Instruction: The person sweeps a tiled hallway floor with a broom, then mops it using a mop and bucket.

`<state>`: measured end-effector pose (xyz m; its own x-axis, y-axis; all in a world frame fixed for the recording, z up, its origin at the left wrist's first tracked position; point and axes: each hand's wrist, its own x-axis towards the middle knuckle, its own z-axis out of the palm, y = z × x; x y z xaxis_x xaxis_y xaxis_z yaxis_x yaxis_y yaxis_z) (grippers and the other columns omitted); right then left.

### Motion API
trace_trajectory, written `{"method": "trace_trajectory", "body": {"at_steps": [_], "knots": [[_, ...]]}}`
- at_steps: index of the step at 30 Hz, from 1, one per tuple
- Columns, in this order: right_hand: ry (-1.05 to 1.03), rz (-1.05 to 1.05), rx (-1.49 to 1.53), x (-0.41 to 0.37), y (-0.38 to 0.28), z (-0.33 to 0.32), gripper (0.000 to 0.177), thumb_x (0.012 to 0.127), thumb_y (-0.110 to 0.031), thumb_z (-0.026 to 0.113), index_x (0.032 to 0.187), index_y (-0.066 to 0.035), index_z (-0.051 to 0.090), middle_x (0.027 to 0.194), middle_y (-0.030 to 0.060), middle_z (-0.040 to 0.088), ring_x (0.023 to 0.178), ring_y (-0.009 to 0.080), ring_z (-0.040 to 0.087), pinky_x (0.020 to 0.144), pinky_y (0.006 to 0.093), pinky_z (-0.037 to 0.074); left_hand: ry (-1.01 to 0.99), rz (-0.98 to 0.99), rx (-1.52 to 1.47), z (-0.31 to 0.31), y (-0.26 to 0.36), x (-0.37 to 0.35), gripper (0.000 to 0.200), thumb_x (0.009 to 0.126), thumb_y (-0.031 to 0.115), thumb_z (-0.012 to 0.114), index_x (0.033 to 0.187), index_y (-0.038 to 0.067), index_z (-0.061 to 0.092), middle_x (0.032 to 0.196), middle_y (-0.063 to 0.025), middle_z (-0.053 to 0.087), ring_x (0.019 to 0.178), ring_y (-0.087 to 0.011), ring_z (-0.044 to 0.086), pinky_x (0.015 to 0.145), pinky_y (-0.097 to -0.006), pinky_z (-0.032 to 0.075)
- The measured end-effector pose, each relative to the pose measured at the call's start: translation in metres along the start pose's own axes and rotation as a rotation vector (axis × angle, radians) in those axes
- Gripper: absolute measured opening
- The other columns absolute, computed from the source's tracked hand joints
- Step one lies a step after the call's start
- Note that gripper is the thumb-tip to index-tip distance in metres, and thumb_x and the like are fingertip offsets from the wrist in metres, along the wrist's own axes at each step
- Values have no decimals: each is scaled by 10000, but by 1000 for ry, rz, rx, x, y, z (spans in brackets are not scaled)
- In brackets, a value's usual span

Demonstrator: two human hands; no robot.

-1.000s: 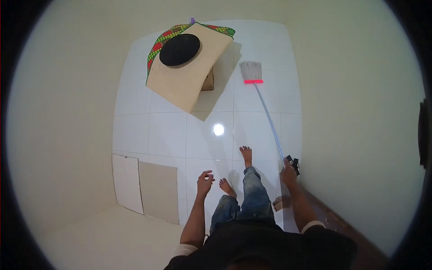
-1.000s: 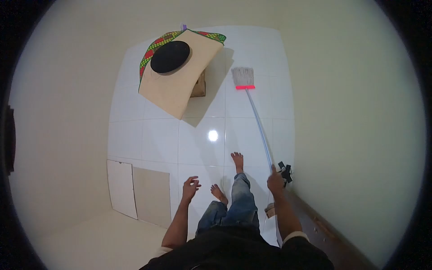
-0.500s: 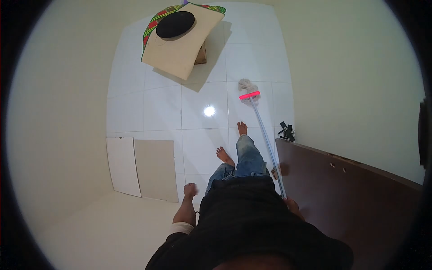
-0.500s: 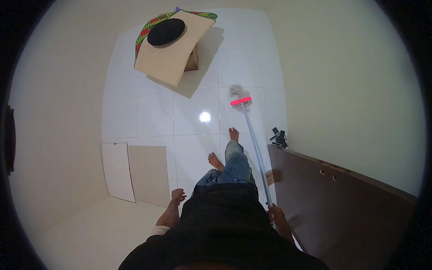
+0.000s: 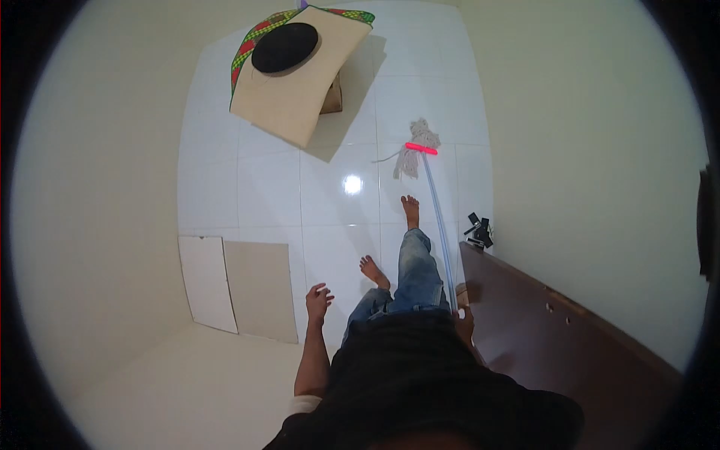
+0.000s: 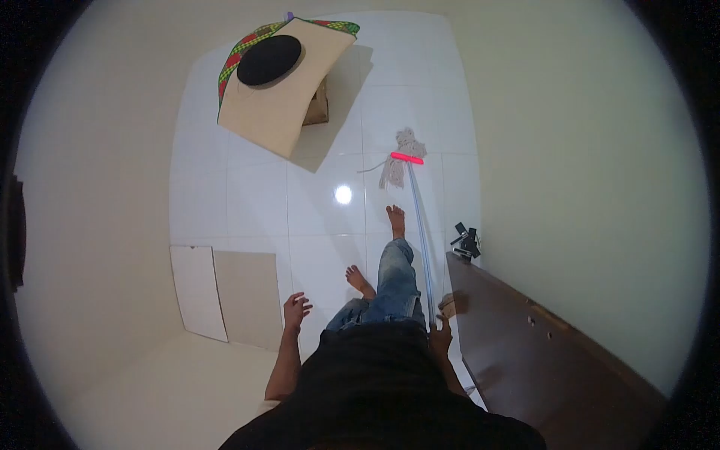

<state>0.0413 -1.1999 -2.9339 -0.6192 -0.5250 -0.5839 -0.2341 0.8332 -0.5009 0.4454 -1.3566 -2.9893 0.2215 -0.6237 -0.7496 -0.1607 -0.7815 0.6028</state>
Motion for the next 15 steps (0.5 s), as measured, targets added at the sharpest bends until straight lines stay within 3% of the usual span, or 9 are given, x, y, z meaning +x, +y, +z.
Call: {"method": "trace_trajectory", "body": {"at_steps": [2, 4, 6, 8, 9, 10, 13, 15], "knots": [[-64, 143, 58, 53, -55, -12, 354, 880, -246, 579, 1204, -102, 566, 927, 197, 666, 883, 375, 642, 780, 433, 502, 9, -15, 28, 11, 9, 1, 317, 906, 160, 540, 1211, 73, 557, 968, -102, 649, 828, -220, 683, 664, -314, 528], [-145, 253, 231, 137, -60, -1, 337, 888, -206, 575, 1210, -106, 566, 865, 155, 632, 676, 223, 637, 599, 376, 506, 30, -57, 13, 19, 8, 2, 301, 912, 161, 535, 1197, 65, 556, 951, -98, 647, 819, -218, 681, 644, -312, 528], [1, -109, 76, 238, -40, 24, 421, 904, -266, 558, 1288, -96, 526, 1063, 216, 642, 980, 372, 615, 865, 461, 466, 113, -176, 1, 25, 8, -9, 332, 865, 155, 581, 1176, 38, 579, 912, -110, 661, 752, -197, 684, 577, -278, 508], [145, -307, -142, 337, -89, 25, 432, 904, -290, 569, 1264, -52, 543, 1170, 240, 597, 1083, 404, 565, 949, 451, 431, 108, -250, 9, 41, 15, -13, 330, 869, 155, 579, 1177, 39, 578, 909, -109, 663, 748, -197, 685, 572, -281, 507], [215, -398, -164, 382, -142, 13, 416, 905, -287, 570, 1255, -64, 551, 1176, 244, 589, 1085, 402, 557, 948, 465, 428, 98, -319, 12, 52, 24, -10, 328, 872, 155, 577, 1178, 39, 577, 905, -107, 665, 745, -196, 685, 567, -283, 506], [189, -341, -89, 437, -187, 9, 398, 906, -277, 574, 1245, -69, 555, 1150, 250, 593, 1070, 400, 561, 936, 469, 435, 104, -325, 17, 65, 40, -5, 328, 872, 155, 577, 1178, 39, 577, 905, -107, 665, 745, -196, 685, 567, -283, 506], [-22, -186, 319, 506, -378, -60, 411, 870, -265, 600, 1227, -64, 565, 1178, 230, 581, 1098, 374, 553, 972, 447, 418, 39, -291, 86, 106, 101, 5, 328, 876, 159, 578, 1182, 41, 576, 908, -108, 670, 757, -196, 687, 579, -281, 506], [22, -213, 305, 553, -430, -80, 449, 849, -246, 587, 1253, -54, 541, 1181, 233, 585, 1076, 384, 570, 962, 449, 436, 90, -73, 28, 132, 147, -2, 332, 881, 175, 588, 1186, 44, 578, 913, -114, 673, 766, -195, 688, 600, -283, 511]]}}
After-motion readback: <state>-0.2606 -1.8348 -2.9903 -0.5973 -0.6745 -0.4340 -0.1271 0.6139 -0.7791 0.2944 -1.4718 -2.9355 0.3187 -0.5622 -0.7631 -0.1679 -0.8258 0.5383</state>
